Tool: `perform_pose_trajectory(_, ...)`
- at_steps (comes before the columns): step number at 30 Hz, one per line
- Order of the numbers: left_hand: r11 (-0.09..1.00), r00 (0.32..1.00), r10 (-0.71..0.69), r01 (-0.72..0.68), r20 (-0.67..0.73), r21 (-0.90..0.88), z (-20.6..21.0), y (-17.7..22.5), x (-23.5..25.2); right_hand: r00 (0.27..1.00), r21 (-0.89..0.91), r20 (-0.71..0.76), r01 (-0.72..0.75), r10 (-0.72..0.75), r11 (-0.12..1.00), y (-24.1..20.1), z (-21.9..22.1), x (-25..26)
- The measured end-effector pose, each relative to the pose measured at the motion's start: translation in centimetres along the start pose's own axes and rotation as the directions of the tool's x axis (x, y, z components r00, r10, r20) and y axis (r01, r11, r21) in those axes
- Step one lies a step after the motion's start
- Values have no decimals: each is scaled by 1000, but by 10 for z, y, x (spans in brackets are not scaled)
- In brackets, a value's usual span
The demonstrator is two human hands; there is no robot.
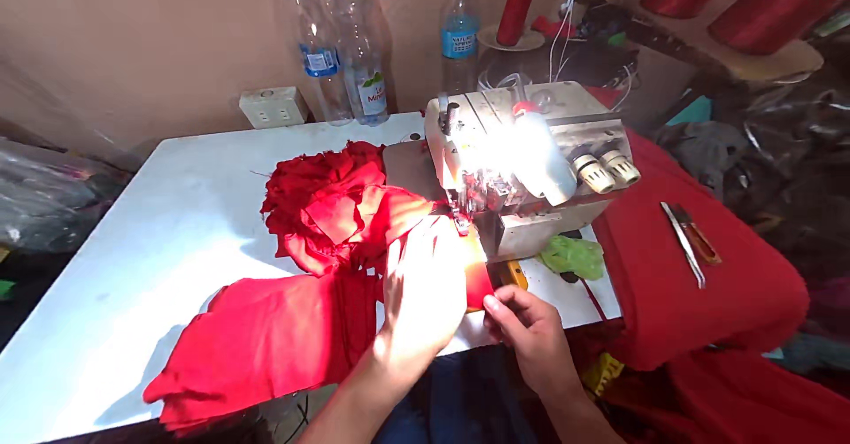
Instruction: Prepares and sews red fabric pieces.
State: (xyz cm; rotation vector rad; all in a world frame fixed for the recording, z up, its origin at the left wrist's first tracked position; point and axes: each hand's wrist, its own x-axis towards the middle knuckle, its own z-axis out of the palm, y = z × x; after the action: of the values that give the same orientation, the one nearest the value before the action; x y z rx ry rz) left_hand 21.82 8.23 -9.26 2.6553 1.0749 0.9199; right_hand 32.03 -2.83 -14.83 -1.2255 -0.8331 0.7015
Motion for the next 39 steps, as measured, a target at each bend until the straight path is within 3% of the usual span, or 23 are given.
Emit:
perform_pose_trajectory(5,991,956,-91,115,277,-69,-12,-20,36,993,-29,-90,76,-78,997,-3,15,44)
perform_pose_trajectory(10,987,965,-84,115,247,-115,-5,-39,54,995,-24,-93,42,-44,999,-1,19,62)
perform_pose_trajectory(17,985,967,-154,167,202,-48,-3,-45,62,993,-43,-99,67,-71,997,0,17,59)
perform_pose_trajectory(21,973,960,-200,219,197,-78,-7,-46,60,978,-206,-70,178,-196,962,-9,0,48)
perform_pose_trajectory(24,971,953,-211,229,219,-63,-7,-46,66,912,-412,-232,222,-338,884,-29,-56,46)
perform_pose_trajectory(26,970,955,-215,232,207,-65,-4,-48,69,809,-544,-423,134,-409,828,-41,-110,58)
perform_pose_trajectory(28,966,958,-226,244,176,-85,-1,-54,72,737,-691,-540,-112,-407,715,-49,-168,74)
perform_pose_trajectory(30,966,964,-220,237,152,-106,0,-61,73,787,-728,-583,-398,-199,558,-51,-215,87)
perform_pose_trajectory(32,972,971,-193,209,140,-107,-4,-67,72,805,-730,-592,-558,42,395,-45,-242,97)
perform_pose_trajectory(35,983,976,-162,172,148,-57,-21,-76,64,805,-755,-566,-593,178,280,-34,-258,103)
perform_pose_trajectory(39,981,982,-148,161,118,-112,-48,-85,45,781,-731,-592,-625,201,275,-44,-252,106)
